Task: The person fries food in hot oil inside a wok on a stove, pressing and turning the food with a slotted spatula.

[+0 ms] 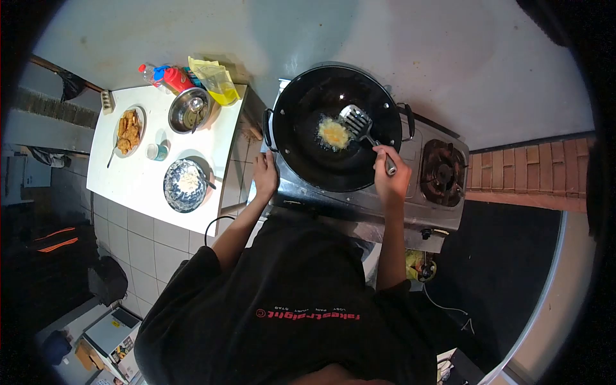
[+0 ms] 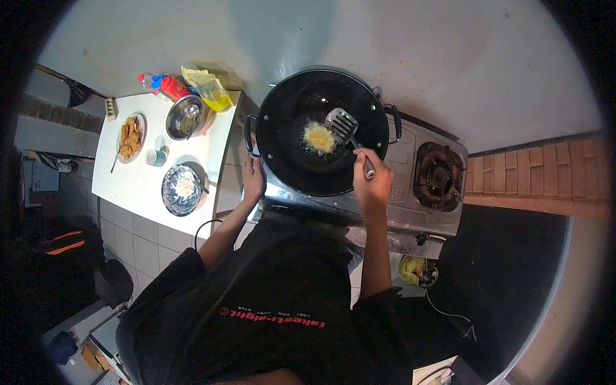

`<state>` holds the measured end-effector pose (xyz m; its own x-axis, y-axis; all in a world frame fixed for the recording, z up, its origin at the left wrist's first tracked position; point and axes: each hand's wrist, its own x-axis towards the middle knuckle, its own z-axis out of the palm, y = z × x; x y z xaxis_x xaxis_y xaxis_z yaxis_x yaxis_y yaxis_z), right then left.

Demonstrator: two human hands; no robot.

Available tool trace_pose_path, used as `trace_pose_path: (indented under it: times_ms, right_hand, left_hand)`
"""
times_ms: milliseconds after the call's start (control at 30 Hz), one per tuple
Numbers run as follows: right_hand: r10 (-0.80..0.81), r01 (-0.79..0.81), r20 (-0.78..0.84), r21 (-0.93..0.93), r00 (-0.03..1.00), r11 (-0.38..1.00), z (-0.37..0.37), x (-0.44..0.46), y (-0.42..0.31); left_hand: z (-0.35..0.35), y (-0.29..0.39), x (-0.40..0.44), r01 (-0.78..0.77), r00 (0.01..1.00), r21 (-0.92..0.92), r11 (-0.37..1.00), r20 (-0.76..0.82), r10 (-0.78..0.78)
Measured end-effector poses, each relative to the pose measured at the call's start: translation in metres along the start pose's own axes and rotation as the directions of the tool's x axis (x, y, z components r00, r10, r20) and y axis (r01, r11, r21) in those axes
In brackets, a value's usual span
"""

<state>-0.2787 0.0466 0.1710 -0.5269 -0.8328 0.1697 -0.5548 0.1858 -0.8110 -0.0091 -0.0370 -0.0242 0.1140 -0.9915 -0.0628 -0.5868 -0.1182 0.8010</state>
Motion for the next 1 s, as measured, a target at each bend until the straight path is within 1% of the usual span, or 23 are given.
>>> trace_pose_path:
  times_ms: [33, 67, 133, 167, 233, 333, 367, 433, 533, 867, 1000]
  right_hand:
    - [0.077, -0.078, 0.033, 0.02, 0.996, 0.997, 0.0, 0.002, 0.003]
    - [0.076, -0.076, 0.033, 0.02, 0.997, 0.997, 0.001, 0.004, 0.008]
    - [0.147, -0.163, 0.086, 0.232, 0.985, 0.959, 0.004, 0.006, 0.017]
    - [0.146, -0.162, 0.086, 0.231, 0.986, 0.959, 0.004, 0.006, 0.02]
    - [0.214, -0.271, 0.174, 0.439, 0.961, 0.857, 0.005, 0.007, 0.023]
    - [0.219, -0.282, 0.182, 0.493, 0.959, 0.823, 0.004, 0.005, 0.021]
    - [0.219, -0.282, 0.183, 0.492, 0.958, 0.824, 0.003, 0.004, 0.022]
    - [0.161, -0.23, 0.175, 0.517, 0.971, 0.824, 0.001, 0.001, 0.023]
    - [0.144, -0.21, 0.167, 0.509, 0.975, 0.835, -0.006, -0.003, 0.015]
    - [0.14, -0.192, 0.142, 0.481, 0.98, 0.855, -0.016, -0.013, 0.013]
    - [0.153, -0.206, 0.15, 0.455, 0.977, 0.866, -0.016, -0.012, 0.014]
  left_hand:
    - [0.001, 0.0, 0.0, 0.007, 1.0, -0.003, 1.0, -0.013, -0.007]
    - [0.001, 0.0, 0.0, 0.007, 1.0, -0.004, 1.0, -0.014, -0.007]
    - [-0.001, 0.003, 0.0, 0.031, 0.999, -0.017, 0.999, 0.008, -0.031]
    - [-0.002, 0.003, 0.0, 0.032, 0.999, -0.018, 0.999, 0.008, -0.032]
    - [-0.002, 0.002, 0.0, 0.018, 1.0, -0.024, 1.0, 0.024, -0.018]
    - [-0.001, 0.0, 0.001, -0.005, 1.0, -0.028, 1.0, 0.005, 0.006]
    - [0.0, 0.0, 0.001, -0.004, 1.0, -0.029, 1.0, 0.006, 0.005]
    - [-0.002, 0.004, 0.0, 0.005, 1.0, -0.054, 0.999, 0.01, -0.005]
    - [-0.002, 0.002, 0.0, 0.002, 1.0, -0.038, 0.999, 0.021, -0.001]
    - [-0.002, 0.003, 0.0, 0.03, 0.999, -0.033, 0.999, 0.026, -0.029]
    - [0.0, -0.001, 0.001, 0.033, 0.999, -0.062, 0.998, 0.025, -0.031]
